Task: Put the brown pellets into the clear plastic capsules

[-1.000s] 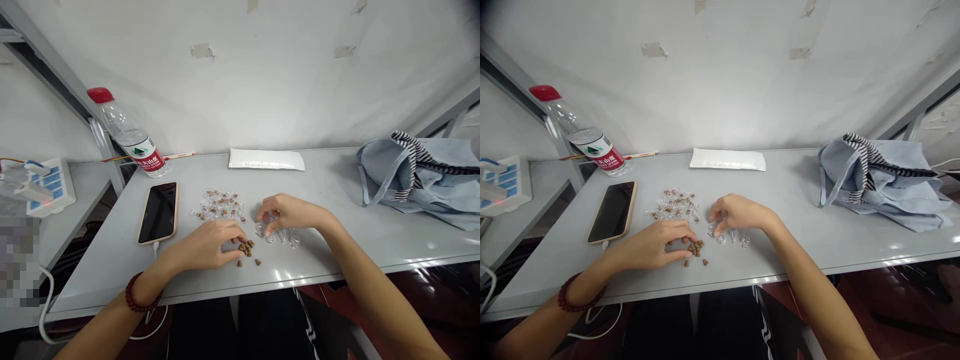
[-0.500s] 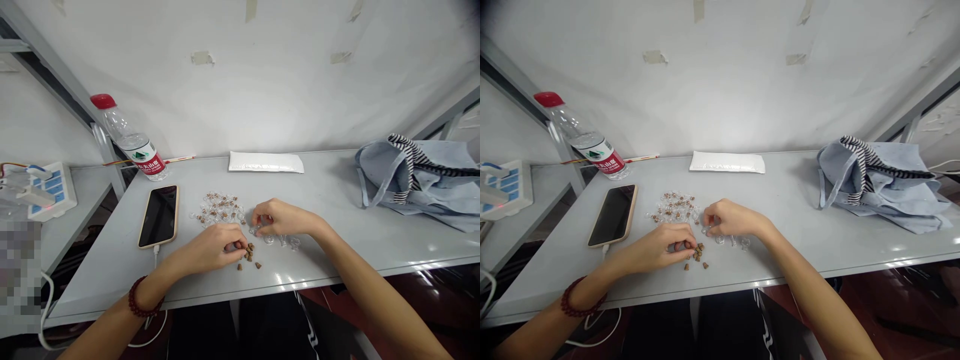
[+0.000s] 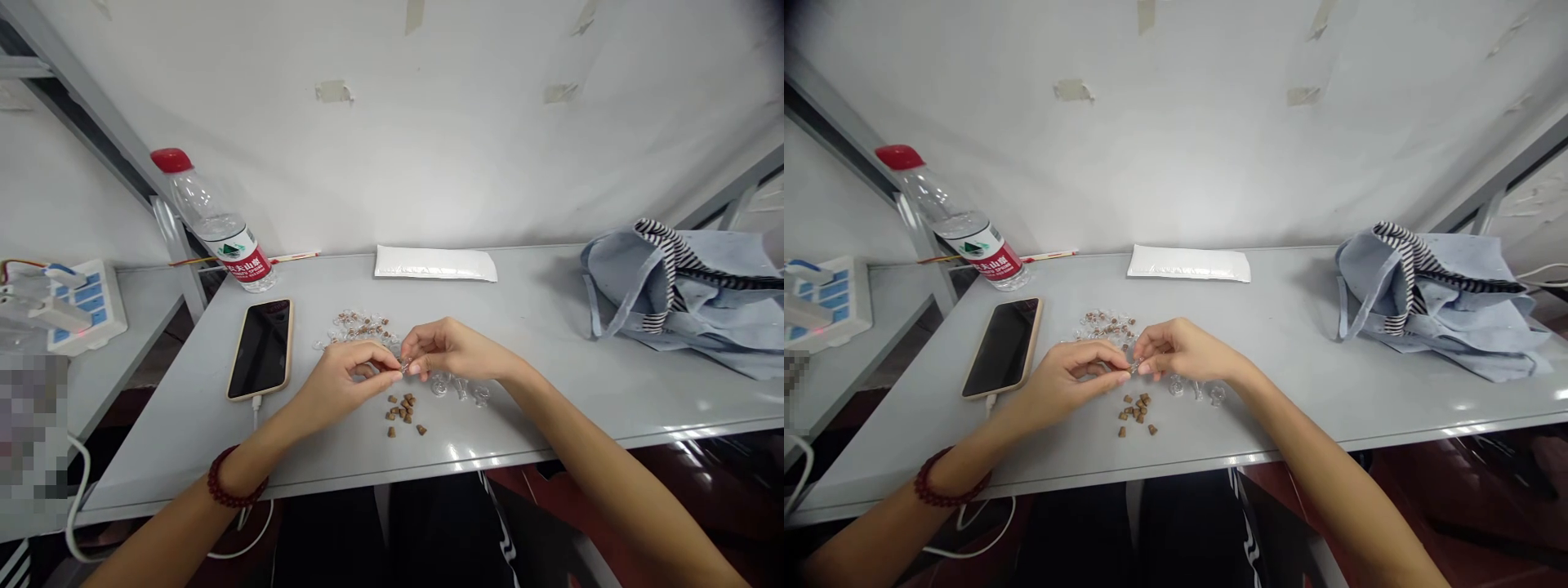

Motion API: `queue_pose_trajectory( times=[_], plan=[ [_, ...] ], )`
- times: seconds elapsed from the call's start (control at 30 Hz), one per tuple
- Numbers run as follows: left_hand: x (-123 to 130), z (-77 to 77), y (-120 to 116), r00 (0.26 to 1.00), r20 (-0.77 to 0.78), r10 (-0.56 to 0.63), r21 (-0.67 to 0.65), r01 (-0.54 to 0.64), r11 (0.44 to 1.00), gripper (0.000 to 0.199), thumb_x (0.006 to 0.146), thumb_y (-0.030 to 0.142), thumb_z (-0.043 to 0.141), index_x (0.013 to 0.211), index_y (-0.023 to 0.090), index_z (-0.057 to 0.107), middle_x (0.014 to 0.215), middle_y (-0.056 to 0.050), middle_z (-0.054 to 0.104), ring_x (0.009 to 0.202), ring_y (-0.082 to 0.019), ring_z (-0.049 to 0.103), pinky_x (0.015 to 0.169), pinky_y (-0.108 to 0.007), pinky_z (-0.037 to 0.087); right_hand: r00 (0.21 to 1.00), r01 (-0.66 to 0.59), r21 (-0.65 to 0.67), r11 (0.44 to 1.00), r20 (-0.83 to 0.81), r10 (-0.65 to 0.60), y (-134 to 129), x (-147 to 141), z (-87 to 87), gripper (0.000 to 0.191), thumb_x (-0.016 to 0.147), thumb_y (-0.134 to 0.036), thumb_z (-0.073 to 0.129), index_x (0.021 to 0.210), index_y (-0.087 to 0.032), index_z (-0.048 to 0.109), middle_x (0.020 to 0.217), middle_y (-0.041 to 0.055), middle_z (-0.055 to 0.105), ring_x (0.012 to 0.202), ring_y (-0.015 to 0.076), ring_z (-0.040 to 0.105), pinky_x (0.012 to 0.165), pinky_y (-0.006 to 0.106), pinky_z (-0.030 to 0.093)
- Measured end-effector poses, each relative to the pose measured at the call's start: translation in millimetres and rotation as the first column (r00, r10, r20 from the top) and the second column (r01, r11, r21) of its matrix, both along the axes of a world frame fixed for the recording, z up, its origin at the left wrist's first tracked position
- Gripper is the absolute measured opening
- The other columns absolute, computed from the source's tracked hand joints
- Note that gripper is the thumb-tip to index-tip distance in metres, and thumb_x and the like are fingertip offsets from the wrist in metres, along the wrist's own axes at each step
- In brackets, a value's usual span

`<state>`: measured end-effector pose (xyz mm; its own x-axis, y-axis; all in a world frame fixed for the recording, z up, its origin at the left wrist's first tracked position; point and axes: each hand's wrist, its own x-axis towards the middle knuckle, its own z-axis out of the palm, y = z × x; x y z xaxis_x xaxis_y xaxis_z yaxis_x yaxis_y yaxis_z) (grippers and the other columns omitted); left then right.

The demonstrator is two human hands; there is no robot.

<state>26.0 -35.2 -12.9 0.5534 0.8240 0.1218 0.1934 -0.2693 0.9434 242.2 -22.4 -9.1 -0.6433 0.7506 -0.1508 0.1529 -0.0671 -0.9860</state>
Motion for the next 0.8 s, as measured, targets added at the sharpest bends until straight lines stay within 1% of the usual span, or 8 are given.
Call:
queue_pose_trajectory(
  times=[0.17,0.3,0.4,0.47,0.57,0.67,0.73,0.8],
  plan=[
    [3,-1.6,1,0.998,0.066,-0.020,-0.208,0.034,0.978,0.009,0.072,0.019,0.072,0.070,0.015,0.064,0.073,0.000,0.064,0.061,-0.009,0.059,0.057,-0.019,0.050,0.997,-0.076,0.001,0.997,-0.029,0.076,-3,-4,-3.3,0.008,0.077,-0.015,0.063,0.084,-0.013,0.065,0.072,0.0009,0.065,0.056,0.0079,0.053,0.052,0.022,0.044],
    [3,1.3,1,1.000,0.012,-0.011,-0.238,0.013,0.971,0.012,0.072,0.020,0.069,0.066,0.015,0.061,0.060,0.002,0.060,0.054,-0.008,0.055,0.053,-0.019,0.046,0.999,-0.048,-0.011,0.999,-0.003,0.048,-7,-7,-2.8,0.007,0.076,-0.017,0.064,0.081,-0.013,0.066,0.067,0.0005,0.064,0.045,0.0051,0.044,0.045,0.021,0.037],
    [-5,8.5,3,0.997,-0.038,0.069,-0.168,-0.075,0.983,0.014,0.074,0.026,0.069,0.069,0.015,0.062,0.052,0.004,0.053,0.046,-0.007,0.049,0.045,-0.018,0.039,0.996,0.079,0.011,0.997,-0.045,-0.079,-8,-13,-0.8,0.016,0.077,-0.028,0.068,0.085,-0.014,0.066,0.070,0.0014,0.066,0.046,0.0057,0.043,0.043,0.021,0.034],
    [-13,13.9,6,0.982,-0.038,0.183,-0.066,-0.185,0.980,0.019,0.077,0.030,0.067,0.066,0.016,0.061,0.046,0.006,0.046,0.041,-0.006,0.040,0.041,-0.018,0.032,0.986,0.167,0.060,0.984,-0.040,-0.165,-8,-20,-0.6,0.021,0.079,-0.034,0.067,0.089,-0.016,0.065,0.071,0.0018,0.066,0.052,0.0078,0.048,0.047,0.022,0.036],
    [-24,19.0,11,0.932,0.045,0.360,0.025,-0.361,0.932,0.032,0.084,0.035,0.059,0.058,0.016,0.054,0.044,0.006,0.035,0.041,-0.005,0.030,0.040,-0.019,0.026,0.952,0.267,0.229,0.936,0.084,-0.293,-5,-31,-5.0,0.024,0.081,-0.038,0.065,0.092,-0.016,0.064,0.066,0.0002,0.063,0.059,0.0107,0.051,0.058,0.026,0.040],
    [-30,21.3,14,0.894,0.048,0.446,0.074,-0.448,0.891,0.037,0.086,0.035,0.055,0.055,0.016,0.048,0.047,0.005,0.034,0.043,-0.006,0.030,0.042,-0.020,0.025,0.905,0.261,0.407,0.875,0.212,-0.368,0,-36,-11.2,0.030,0.084,-0.038,0.062,0.104,-0.016,0.063,0.071,0.0018,0.063,0.060,0.0119,0.049,0.061,0.028,0.041],
    [-31,23.6,16,0.907,-0.034,0.421,0.107,-0.415,0.903,0.037,0.085,0.036,0.056,0.055,0.016,0.049,0.048,0.005,0.035,0.044,-0.006,0.030,0.043,-0.020,0.025,0.885,0.260,0.467,0.845,0.235,-0.402,3,-34,-11.2,0.035,0.087,-0.038,0.057,0.113,-0.015,0.060,0.078,0.0034,0.064,0.061,0.0119,0.050,0.062,0.028,0.041],
    [-34,27.3,17,0.952,-0.162,0.260,0.031,-0.258,0.966,0.036,0.084,0.038,0.057,0.057,0.016,0.052,0.048,0.005,0.037,0.045,-0.006,0.032,0.044,-0.019,0.026,0.862,0.285,0.489,0.824,0.245,-0.443,5,-25,-5.9,0.035,0.088,-0.039,0.054,0.112,-0.014,0.060,0.079,0.0035,0.064,0.061,0.0116,0.049,0.061,0.028,0.040]
  ],
)
